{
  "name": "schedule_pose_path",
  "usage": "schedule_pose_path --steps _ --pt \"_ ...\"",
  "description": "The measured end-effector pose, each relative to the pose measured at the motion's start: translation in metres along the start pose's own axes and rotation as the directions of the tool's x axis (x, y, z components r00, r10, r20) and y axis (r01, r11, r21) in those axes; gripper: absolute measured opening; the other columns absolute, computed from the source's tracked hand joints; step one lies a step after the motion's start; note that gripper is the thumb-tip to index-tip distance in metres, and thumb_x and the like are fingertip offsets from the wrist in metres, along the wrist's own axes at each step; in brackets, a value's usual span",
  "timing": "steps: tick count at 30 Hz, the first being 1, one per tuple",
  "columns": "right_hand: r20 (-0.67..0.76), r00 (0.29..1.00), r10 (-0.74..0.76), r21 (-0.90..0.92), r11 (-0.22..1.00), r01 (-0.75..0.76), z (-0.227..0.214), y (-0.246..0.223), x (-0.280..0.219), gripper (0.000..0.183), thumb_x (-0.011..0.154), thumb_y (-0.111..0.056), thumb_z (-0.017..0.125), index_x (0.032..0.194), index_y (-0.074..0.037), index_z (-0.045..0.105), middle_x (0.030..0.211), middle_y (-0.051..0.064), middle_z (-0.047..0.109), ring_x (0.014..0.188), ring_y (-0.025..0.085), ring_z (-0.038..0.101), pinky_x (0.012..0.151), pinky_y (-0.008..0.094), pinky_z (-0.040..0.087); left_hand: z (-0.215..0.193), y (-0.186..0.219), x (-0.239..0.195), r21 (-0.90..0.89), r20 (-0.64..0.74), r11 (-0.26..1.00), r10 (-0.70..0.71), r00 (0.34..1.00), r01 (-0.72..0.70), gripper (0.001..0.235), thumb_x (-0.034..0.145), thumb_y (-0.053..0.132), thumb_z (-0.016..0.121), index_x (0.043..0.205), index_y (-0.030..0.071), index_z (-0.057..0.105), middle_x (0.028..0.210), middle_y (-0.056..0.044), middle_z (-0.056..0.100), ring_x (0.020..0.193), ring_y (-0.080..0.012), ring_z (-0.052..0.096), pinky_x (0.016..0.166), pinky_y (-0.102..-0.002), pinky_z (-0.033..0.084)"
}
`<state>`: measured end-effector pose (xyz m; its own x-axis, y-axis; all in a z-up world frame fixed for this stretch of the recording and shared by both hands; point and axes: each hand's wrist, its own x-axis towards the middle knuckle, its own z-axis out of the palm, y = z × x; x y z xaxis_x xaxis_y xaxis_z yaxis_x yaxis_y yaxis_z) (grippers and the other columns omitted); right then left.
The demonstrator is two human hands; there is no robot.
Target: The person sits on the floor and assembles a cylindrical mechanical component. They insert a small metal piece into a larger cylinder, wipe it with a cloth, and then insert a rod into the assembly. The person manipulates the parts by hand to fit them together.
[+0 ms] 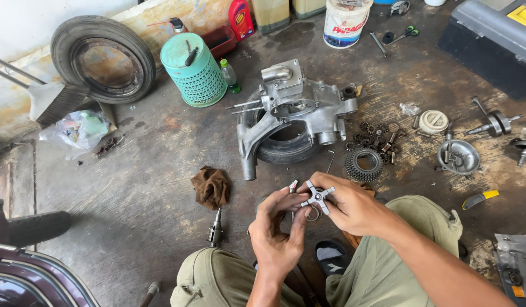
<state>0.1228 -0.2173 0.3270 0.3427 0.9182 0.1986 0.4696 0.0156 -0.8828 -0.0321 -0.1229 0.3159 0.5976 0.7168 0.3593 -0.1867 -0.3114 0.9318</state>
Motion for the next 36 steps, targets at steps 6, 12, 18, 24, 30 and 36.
schedule_pose_path --steps 6,12,18,24,30,36 --pt "0.033 0.998 -0.046 0.022 0.999 0.046 0.000 -0.005 0.003 0.041 0.074 0.013 0.057 0.110 -0.005 0.065 0.098 0.004 0.075 0.077 0.017 0.069 0.067 0.032 0.053 0.000 -0.004 -0.005 -0.051 0.015 0.998 0.029 0.999 -0.028 0.061 0.082 -0.010 0.076 0.134 0.001 0.046 0.104 -0.013 0.078 0.091 -0.0175 0.076 0.082 -0.027 0.062" --pt "0.028 0.999 -0.036 0.036 0.999 0.035 0.002 0.000 0.001 0.049 0.071 0.016 0.054 0.113 -0.006 0.066 0.108 0.005 0.076 0.084 0.019 0.073 0.070 0.033 0.055 -0.001 0.000 -0.004 -0.022 0.027 1.000 0.023 0.999 -0.022 0.059 0.082 -0.009 0.076 0.132 0.000 0.047 0.103 -0.014 0.079 0.090 -0.0178 0.077 0.080 -0.027 0.063" --pt "0.038 0.999 -0.026 -0.022 0.999 0.027 0.003 0.007 0.000 0.051 0.068 0.017 0.053 0.112 -0.004 0.067 0.105 0.005 0.074 0.067 0.016 0.064 0.057 0.031 0.046 -0.003 0.005 0.002 -0.152 0.106 0.987 -0.033 0.994 0.049 0.055 0.084 0.007 0.074 0.134 -0.002 0.053 0.108 -0.018 0.074 0.101 -0.0246 0.073 0.093 -0.035 0.060" --pt "0.107 0.994 -0.017 -0.052 0.998 0.023 0.003 0.008 -0.002 0.038 0.073 0.007 0.056 0.109 -0.002 0.065 0.116 0.005 0.070 0.088 0.022 0.068 0.077 0.033 0.054 -0.011 0.023 0.027 0.000 0.172 0.996 -0.086 0.981 0.087 0.031 0.090 0.000 0.065 0.120 -0.003 0.071 0.109 -0.012 0.071 0.090 -0.0180 0.067 0.080 -0.027 0.056" --pt "0.167 0.984 -0.066 -0.037 0.997 0.073 0.001 0.011 -0.001 0.051 0.067 0.011 0.053 0.114 -0.001 0.068 0.116 0.006 0.070 0.089 0.022 0.068 0.075 0.030 0.053 -0.010 0.011 0.024 0.001 0.198 0.978 -0.203 0.959 0.207 0.005 0.086 0.001 0.075 0.091 -0.001 0.076 0.085 -0.005 0.070 0.071 -0.0112 0.057 0.066 -0.024 0.048" --pt "0.202 0.979 -0.003 -0.069 0.997 0.017 0.001 0.010 -0.001 0.036 0.075 0.007 0.059 0.109 0.000 0.068 0.118 0.004 0.070 0.087 0.022 0.069 0.075 0.032 0.054 -0.008 -0.001 0.022 -0.021 0.121 0.929 -0.364 0.923 0.369 0.021 0.097 0.012 0.065 0.084 0.001 0.077 0.063 0.001 0.056 0.058 -0.0075 0.042 0.052 -0.023 0.035"
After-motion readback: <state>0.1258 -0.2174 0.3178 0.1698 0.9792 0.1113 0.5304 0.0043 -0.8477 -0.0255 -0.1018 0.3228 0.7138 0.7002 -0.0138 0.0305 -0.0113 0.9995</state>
